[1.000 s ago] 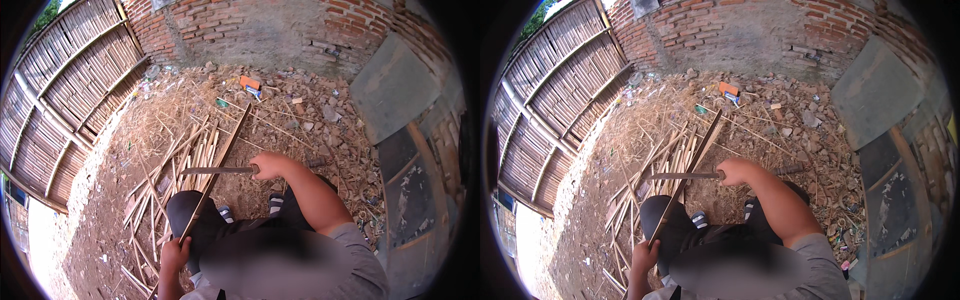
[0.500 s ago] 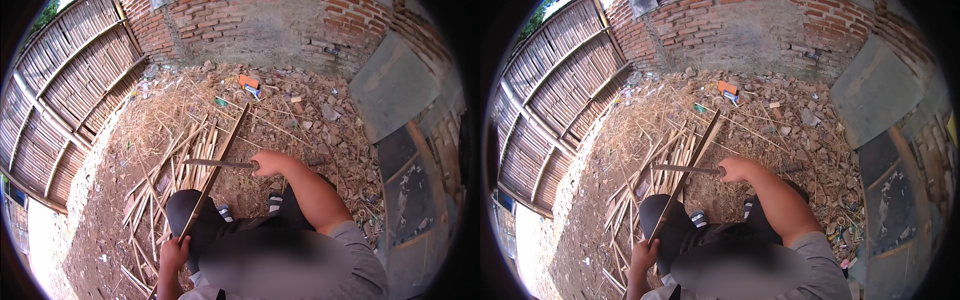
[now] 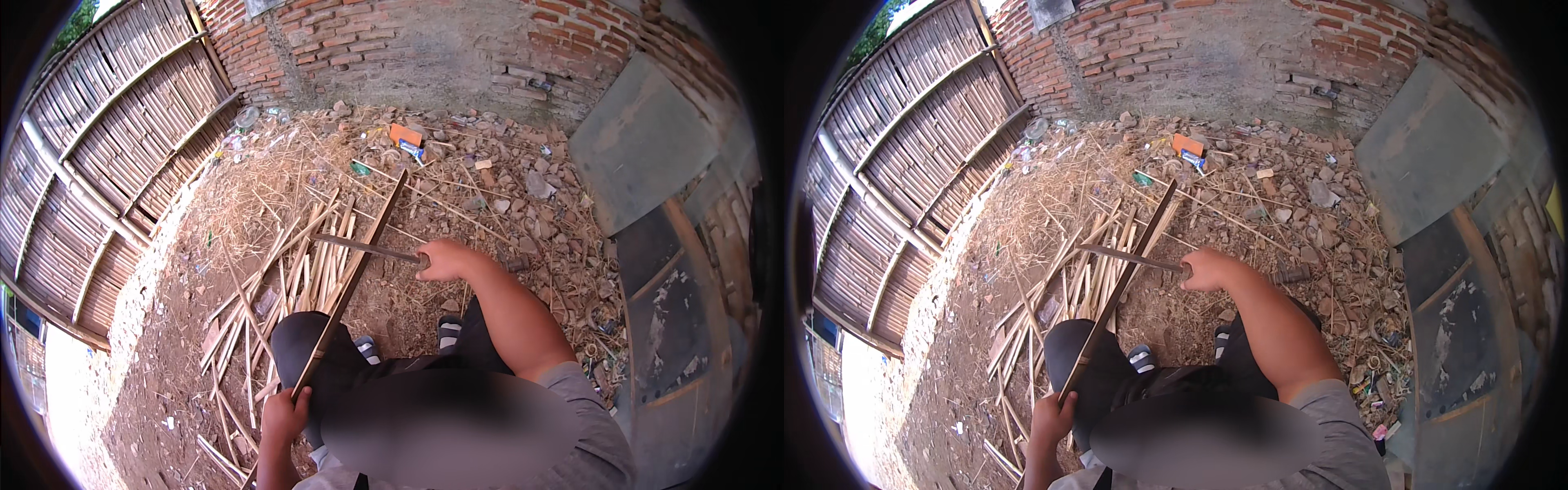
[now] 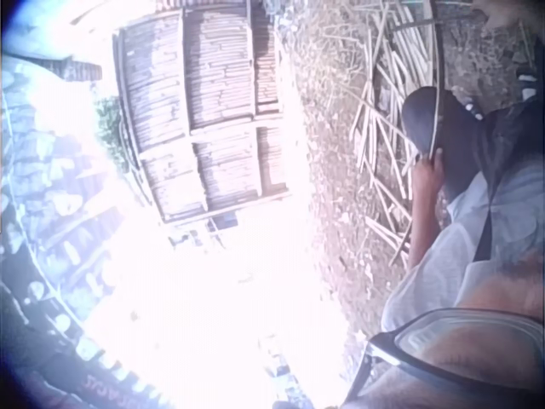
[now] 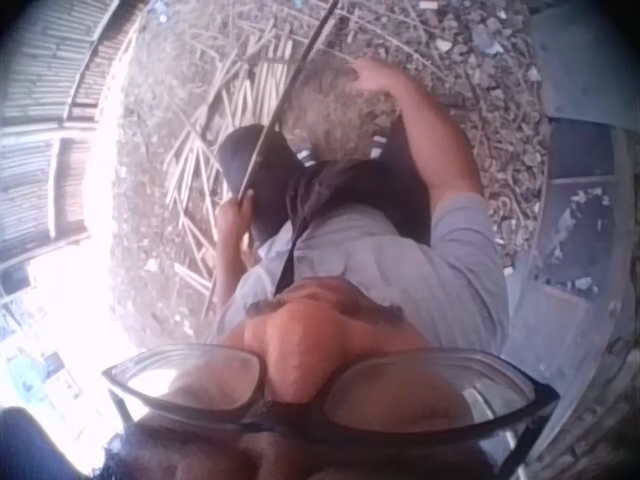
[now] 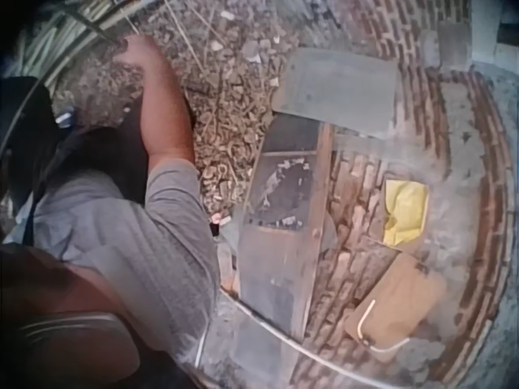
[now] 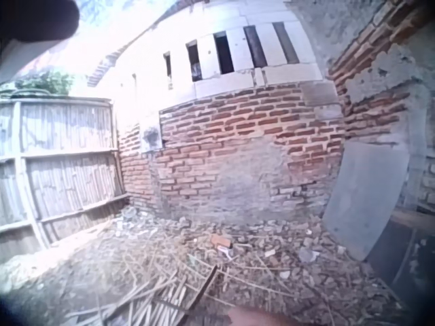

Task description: The person is stripping a piece of bamboo by hand using a large blade, drawing the blade along the length of the wood while holding it between their knees.

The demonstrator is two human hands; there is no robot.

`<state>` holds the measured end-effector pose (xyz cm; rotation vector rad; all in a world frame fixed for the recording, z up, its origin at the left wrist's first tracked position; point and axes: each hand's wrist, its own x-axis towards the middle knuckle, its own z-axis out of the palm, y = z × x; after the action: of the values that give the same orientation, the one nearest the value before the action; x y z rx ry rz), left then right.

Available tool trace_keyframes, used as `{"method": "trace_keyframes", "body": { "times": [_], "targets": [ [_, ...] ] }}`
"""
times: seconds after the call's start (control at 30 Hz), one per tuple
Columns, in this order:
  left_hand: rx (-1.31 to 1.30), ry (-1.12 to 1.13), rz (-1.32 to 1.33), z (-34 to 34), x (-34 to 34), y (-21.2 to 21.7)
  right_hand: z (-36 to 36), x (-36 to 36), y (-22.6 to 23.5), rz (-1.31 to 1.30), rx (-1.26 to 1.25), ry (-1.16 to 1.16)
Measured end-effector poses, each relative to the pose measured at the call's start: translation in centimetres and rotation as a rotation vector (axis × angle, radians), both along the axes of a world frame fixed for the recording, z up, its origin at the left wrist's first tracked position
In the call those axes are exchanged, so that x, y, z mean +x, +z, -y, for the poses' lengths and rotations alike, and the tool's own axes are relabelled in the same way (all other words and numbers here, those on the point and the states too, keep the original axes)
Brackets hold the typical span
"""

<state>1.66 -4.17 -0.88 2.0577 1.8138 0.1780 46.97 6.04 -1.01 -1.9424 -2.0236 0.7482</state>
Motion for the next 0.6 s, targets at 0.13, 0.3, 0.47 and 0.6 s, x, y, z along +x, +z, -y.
{"method": "trace_keyframes", "body": {
  "times": [0.13, 0.3, 0.47, 0.6],
  "targets": [
    [0.019, -0.011, 0.022, 0.1, -0.2, -0.1, 0.1, -1.5, -0.2, 0.043, -0.013, 0.159],
    [0.004, 0.011, 0.017, 0.2, 0.1, 0.2, 0.2, -1.5, 0.9, -0.002, -0.069, 0.179],
    [-0.019, 0.022, 0.001, 0.2, 0.5, 0.7, 0.2, 0.2, 0.5, -0.05, -0.055, 0.019],
    [-0.012, 0.015, 0.004, 0.1, 0.2, 0.3, 0.2, 0.2, 0.2, -0.005, -0.02, 0.039]
  ]
}}
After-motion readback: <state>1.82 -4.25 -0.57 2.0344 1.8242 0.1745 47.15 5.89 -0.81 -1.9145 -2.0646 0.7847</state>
